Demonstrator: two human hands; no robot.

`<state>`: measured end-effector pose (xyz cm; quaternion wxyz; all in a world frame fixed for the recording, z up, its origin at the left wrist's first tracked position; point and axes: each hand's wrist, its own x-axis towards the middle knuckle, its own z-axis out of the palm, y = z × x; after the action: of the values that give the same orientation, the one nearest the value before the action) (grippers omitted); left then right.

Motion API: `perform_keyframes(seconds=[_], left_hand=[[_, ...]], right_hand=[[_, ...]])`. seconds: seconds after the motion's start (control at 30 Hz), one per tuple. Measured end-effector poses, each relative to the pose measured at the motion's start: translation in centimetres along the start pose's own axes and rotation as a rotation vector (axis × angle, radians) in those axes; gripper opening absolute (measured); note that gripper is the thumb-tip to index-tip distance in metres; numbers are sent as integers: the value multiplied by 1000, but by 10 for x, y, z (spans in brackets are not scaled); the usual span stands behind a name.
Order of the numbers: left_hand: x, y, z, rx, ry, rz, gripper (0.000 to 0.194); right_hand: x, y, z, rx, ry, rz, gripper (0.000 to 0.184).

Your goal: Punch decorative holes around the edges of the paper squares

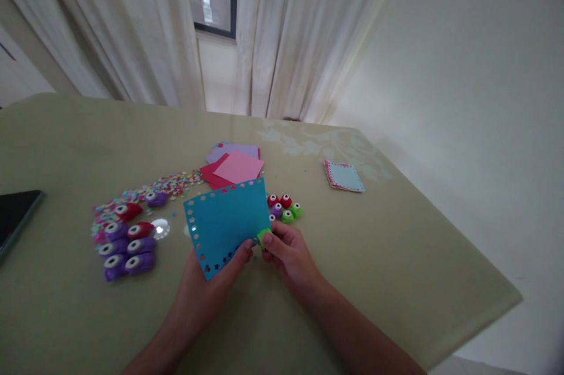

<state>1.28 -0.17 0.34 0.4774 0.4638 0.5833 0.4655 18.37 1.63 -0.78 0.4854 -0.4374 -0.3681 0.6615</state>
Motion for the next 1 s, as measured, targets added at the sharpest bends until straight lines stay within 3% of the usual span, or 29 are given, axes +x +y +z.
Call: perform_keyframes(seconds=[0.53,0.7,1.0], left_hand=[[-1,3,3,-36,30,11,29],[1,1,0,2,-23,14,33],[-4,4,3,-9,10,29,34]], right_hand=[[1,7,-1,3,-30,-4,46],[3,10,-4,-6,-54,-6,46],[3,11,-4,-18,-50,-1,46]])
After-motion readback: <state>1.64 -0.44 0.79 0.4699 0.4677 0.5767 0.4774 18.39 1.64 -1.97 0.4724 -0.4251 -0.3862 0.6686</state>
